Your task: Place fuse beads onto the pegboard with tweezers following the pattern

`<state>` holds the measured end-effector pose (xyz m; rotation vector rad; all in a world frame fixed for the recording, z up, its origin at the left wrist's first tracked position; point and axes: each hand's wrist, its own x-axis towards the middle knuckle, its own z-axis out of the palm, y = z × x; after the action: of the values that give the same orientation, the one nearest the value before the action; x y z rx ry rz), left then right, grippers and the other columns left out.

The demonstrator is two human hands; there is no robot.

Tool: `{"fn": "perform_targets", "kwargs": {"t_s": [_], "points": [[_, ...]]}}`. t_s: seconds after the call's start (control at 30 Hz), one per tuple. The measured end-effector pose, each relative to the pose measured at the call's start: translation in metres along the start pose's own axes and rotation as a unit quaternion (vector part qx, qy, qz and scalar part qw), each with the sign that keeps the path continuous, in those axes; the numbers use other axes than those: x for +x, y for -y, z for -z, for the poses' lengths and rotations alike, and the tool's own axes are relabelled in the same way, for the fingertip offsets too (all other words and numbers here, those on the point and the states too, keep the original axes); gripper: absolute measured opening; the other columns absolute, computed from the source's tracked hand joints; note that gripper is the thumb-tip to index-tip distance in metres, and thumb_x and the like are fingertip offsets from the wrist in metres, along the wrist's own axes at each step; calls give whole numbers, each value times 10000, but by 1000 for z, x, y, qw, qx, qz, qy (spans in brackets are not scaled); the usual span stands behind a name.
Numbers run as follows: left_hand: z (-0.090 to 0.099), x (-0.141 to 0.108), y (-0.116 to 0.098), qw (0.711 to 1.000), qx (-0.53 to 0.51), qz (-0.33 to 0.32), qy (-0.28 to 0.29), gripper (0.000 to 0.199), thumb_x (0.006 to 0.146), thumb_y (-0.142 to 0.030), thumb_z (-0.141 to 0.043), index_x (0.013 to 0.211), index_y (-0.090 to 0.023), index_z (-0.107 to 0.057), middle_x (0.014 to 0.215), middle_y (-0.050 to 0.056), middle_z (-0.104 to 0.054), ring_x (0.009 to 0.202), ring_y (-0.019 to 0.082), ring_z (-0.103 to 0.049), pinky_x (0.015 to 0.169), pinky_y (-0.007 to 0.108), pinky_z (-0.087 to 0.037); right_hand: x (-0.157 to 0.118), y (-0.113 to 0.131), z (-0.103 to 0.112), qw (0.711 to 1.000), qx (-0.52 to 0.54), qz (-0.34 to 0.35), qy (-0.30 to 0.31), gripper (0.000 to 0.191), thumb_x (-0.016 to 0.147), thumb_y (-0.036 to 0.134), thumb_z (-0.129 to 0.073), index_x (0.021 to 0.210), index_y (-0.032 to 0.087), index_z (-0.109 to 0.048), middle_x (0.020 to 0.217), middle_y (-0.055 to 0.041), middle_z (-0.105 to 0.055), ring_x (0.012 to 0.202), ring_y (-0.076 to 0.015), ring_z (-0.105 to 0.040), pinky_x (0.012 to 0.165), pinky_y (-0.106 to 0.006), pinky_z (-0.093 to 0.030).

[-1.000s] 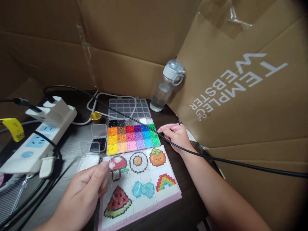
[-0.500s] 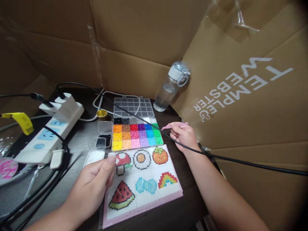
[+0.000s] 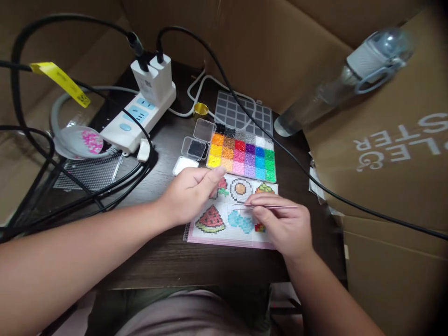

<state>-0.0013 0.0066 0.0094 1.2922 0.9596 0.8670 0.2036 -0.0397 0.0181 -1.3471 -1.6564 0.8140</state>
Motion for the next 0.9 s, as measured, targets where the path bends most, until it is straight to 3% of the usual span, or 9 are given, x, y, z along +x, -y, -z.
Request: {"fn": "perform_targets", "kwargs": {"t_s": [0.13, 0.27, 0.63, 0.9], "points": [[0, 1, 1, 1000, 4, -3, 2, 469, 911, -400, -383, 496, -181, -365, 445, -50, -328, 420, 76, -294, 422, 205, -267, 6, -4, -9, 999, -1, 42, -34, 79, 766, 172, -665, 744, 213, -729, 772, -56, -723, 749, -223, -680, 733, -376, -557], [1, 1, 2, 1000, 4, 5, 8, 478, 918, -418, -385, 505, -178, -357, 462, -51, -320, 431, 76, -301, 423, 207, -275, 13, -6, -11, 998, 4, 29, -64, 84, 774, 165, -653, 761, 187, -733, 780, -55, -731, 764, -205, -687, 730, -335, -564], [1, 1, 3, 1000, 5, -1, 12, 482, 925, -412, -383, 508, -173, -357, 477, -51, -327, 438, 71, -308, 425, 201, -279, 17, -10, -19, 999, 10, 7, -31, 78, 765, 158, -663, 752, 182, -736, 785, -51, -734, 764, -179, -691, 730, -285, -569], [1, 0, 3, 1000, 0, -5, 14, 481, 926, -412, -382, 509, -175, -353, 479, -51, -314, 437, 72, -296, 419, 200, -270, 19, -13, -18, 1000, 19, -9, -21, 75, 764, 199, -668, 734, 192, -737, 772, -48, -733, 760, -193, -690, 722, -310, -569]]}}
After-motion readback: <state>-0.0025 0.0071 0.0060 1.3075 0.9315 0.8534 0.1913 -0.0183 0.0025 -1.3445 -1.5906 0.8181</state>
